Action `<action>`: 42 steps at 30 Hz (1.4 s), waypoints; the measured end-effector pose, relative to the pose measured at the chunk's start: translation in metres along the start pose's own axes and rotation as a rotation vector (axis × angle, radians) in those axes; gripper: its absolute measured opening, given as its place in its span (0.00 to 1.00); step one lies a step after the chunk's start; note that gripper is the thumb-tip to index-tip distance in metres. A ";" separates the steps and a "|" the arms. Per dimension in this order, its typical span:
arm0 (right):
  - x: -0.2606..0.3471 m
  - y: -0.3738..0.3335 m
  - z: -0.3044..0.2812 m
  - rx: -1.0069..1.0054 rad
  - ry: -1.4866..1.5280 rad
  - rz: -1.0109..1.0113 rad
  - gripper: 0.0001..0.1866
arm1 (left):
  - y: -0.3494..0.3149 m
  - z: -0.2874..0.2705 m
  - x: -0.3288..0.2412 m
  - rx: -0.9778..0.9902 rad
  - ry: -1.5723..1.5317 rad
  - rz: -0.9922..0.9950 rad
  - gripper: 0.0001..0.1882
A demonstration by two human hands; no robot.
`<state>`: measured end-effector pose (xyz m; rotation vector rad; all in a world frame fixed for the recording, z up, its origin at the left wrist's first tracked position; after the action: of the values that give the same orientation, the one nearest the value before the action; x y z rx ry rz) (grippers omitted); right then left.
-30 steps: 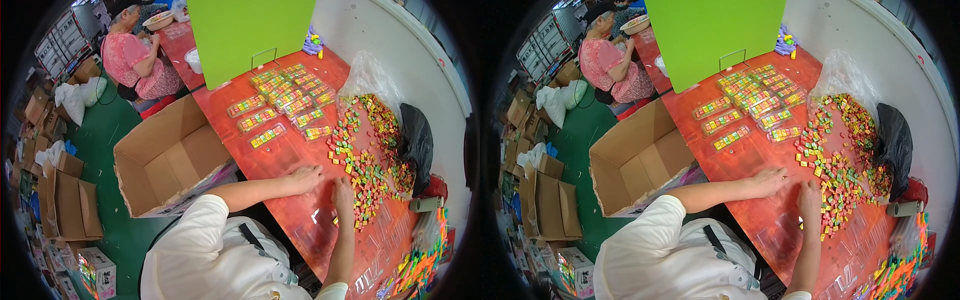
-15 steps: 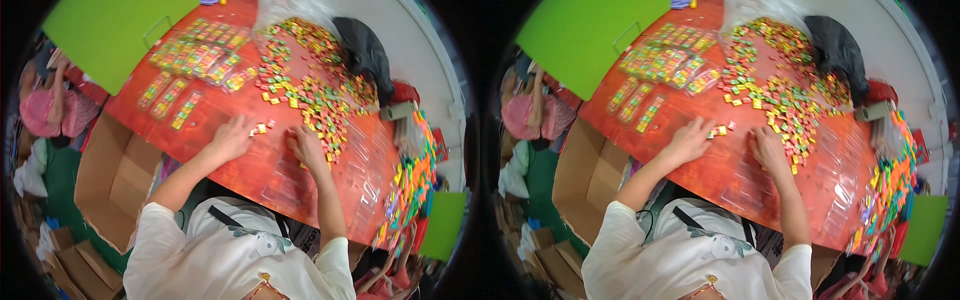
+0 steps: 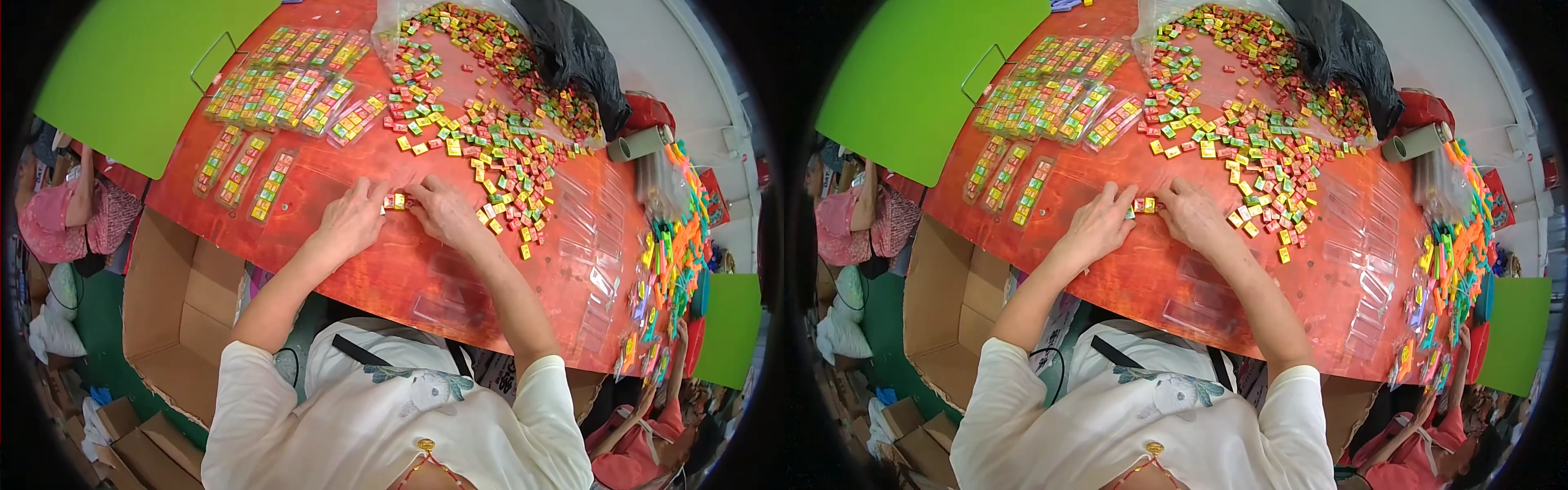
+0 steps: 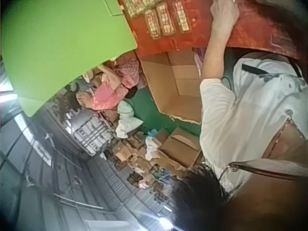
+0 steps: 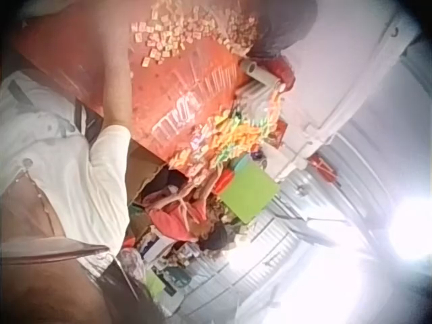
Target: Sorting and arranging small colorful toy components into rows on a plastic tray.
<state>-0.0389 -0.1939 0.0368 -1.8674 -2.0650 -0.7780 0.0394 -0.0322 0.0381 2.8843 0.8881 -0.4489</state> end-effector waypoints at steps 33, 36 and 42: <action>-0.004 -0.008 -0.008 0.115 0.027 0.251 0.24 | 0.007 -0.002 -0.001 -0.091 0.046 0.052 0.20; 0.001 -0.007 0.010 -0.016 -0.045 0.193 0.12 | 0.017 0.010 0.001 -0.021 0.138 0.064 0.22; 0.017 -0.014 0.019 -0.083 -0.036 0.279 0.13 | 0.009 0.009 -0.004 -0.043 0.154 0.118 0.16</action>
<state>-0.0518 -0.1698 0.0265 -2.1675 -1.7614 -0.7730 0.0389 -0.0432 0.0303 2.9426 0.7312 -0.1964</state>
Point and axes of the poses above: each hand's wrist, its own y-axis towards the middle knuckle, its own z-axis out of the palm, x = y × z, the point moved 4 cm from there along y, towards the middle knuckle, and after that the axes turned 7 degrees about y, right-handed, at the moved point
